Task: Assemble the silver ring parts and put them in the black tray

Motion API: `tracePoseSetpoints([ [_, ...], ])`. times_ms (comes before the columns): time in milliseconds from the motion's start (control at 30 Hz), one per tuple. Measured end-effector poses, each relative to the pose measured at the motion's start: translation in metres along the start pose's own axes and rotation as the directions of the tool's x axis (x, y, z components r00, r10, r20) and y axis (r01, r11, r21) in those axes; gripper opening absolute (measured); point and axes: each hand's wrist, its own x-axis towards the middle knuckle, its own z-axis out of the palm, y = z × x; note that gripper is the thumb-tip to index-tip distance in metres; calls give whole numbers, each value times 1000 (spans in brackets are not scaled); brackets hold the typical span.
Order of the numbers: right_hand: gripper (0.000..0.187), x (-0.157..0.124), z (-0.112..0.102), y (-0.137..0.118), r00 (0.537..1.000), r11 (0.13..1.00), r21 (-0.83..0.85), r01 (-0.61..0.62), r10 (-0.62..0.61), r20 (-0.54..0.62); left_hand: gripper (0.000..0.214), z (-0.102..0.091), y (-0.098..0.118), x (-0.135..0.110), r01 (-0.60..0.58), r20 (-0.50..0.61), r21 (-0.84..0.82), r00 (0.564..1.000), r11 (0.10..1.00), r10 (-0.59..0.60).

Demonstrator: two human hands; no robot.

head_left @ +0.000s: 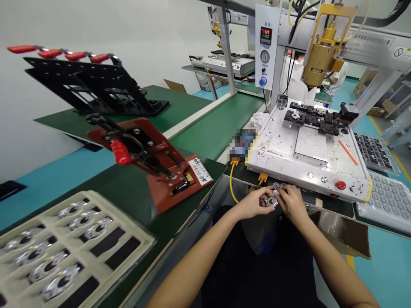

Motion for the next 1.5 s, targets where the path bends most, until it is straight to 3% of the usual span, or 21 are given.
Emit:
tracePoseSetpoints([
  [267,32,-21,26,14,962,972,-8,236,-234,-140,42,-16,-4,3,47,122,-100,992,994,-35],
  [433,31,-32,24,14,948,963,17,267,-260,-185,43,-15,-7,0,62,148,-142,988,988,-40],
  [700,24,-13,24,8,982,991,115,65,-44,-183,41,-9,-11,6,28,66,-154,998,988,-18],
  [867,29,-39,38,3,971,977,154,148,-114,-211,38,-13,-9,8,43,86,-136,996,990,-32],
  [967,27,-62,34,-5,972,970,183,161,-124,-198,36,-16,-4,7,57,108,-118,993,991,-44],
  [1100,21,-81,7,-11,974,983,184,-16,57,-219,34,-12,3,5,57,73,21,996,998,-58],
  [1233,16,-83,-13,-5,962,967,181,-177,208,-175,33,-1,4,8,26,-10,152,1000,988,-24],
  [1500,16,-53,-9,20,920,905,290,-310,363,-149,33,16,15,-2,-57,-109,135,991,989,72],
])
